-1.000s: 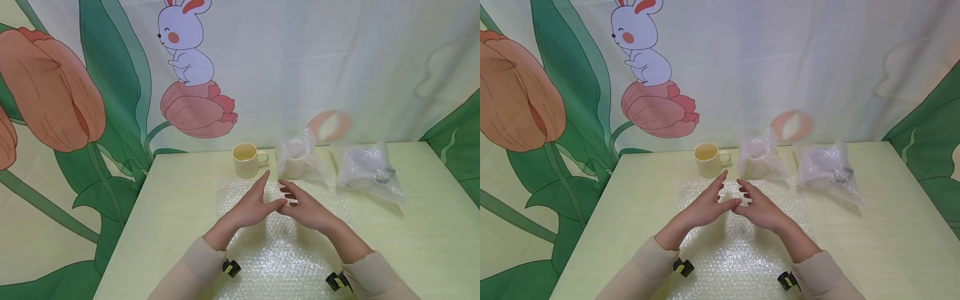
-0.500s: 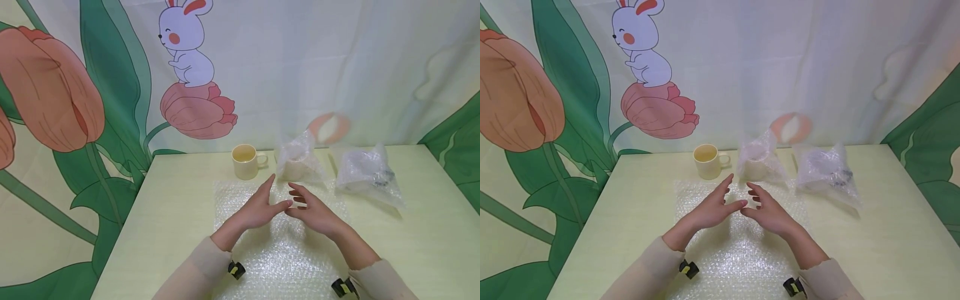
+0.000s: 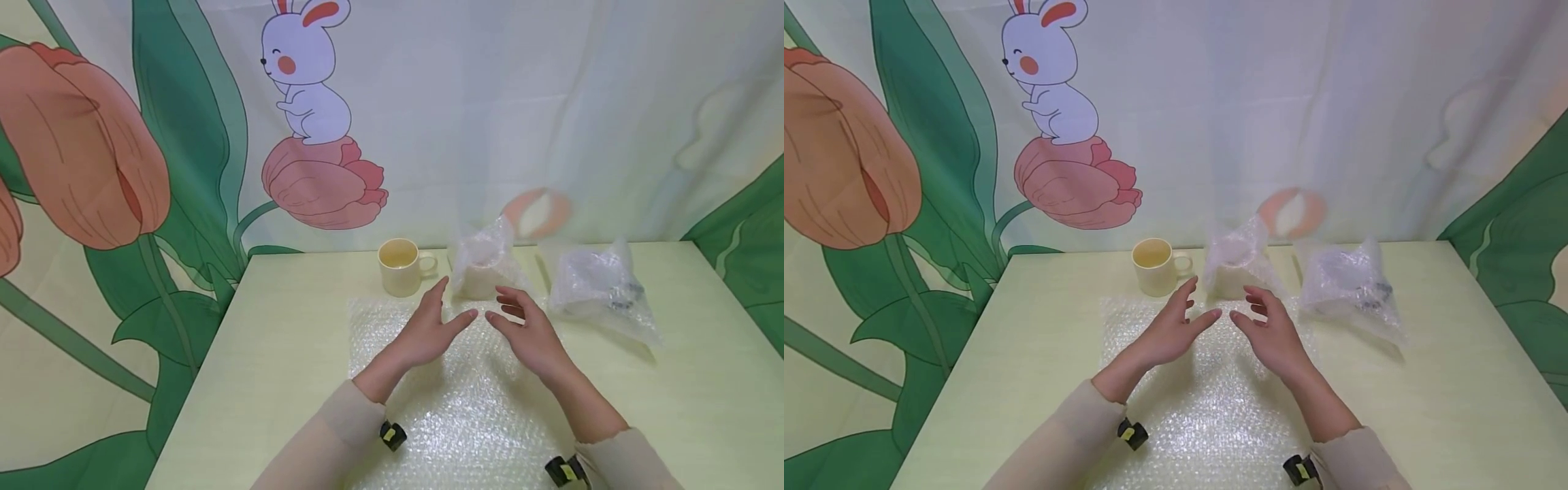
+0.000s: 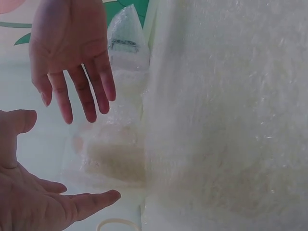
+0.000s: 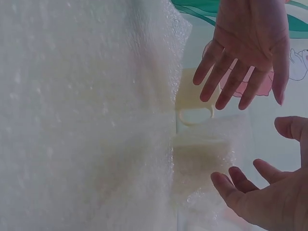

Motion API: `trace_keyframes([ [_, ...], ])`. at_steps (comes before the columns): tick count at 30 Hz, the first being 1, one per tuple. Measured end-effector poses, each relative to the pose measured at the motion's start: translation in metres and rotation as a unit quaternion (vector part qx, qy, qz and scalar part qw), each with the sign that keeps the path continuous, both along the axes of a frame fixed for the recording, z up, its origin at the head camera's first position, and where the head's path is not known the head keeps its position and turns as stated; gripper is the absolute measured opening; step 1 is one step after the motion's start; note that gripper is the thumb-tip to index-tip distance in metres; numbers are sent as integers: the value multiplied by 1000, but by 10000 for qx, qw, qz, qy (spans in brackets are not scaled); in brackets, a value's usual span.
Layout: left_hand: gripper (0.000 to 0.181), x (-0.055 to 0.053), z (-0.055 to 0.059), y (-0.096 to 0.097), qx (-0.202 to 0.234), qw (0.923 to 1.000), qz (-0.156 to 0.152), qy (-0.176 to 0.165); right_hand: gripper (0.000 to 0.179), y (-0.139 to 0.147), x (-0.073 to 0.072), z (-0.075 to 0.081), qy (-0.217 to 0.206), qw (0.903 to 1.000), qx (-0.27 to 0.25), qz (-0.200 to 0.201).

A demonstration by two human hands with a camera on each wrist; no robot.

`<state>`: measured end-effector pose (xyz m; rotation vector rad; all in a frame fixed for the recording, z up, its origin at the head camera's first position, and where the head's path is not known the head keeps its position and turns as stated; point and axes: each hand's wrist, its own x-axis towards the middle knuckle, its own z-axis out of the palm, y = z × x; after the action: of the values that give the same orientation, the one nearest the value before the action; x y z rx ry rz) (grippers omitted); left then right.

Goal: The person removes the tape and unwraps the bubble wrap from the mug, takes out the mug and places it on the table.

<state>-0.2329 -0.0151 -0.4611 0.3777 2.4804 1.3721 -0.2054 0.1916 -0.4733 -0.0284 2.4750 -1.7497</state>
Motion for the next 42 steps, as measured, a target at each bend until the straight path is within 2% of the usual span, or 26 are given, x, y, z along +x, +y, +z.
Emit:
trace_keyframes([
  [7, 83, -16, 5, 4, 330, 9994, -17, 137, 61, 7, -10, 11, 98, 9984, -60, -552],
  [17, 80, -41, 16, 12, 270, 9991, 302, 103, 62, 8, -34, 16, -44, 9934, 17, -1142],
  [24, 79, -62, 13, 18, 59, 9986, 522, 41, 65, 6, -53, 15, 71, 9887, 92, -1494],
  [32, 78, -78, 11, 28, -100, 9981, 610, -2, 65, 2, -77, 10, 120, 9847, 290, -1713],
  [36, 78, -84, 6, 33, -60, 9975, 703, -54, 69, 1, -87, 6, -9, 9839, 488, -1718],
  [42, 78, -88, -5, 41, -175, 9970, 756, -10, 74, -1, -95, 2, -195, 9820, 720, -1734],
])
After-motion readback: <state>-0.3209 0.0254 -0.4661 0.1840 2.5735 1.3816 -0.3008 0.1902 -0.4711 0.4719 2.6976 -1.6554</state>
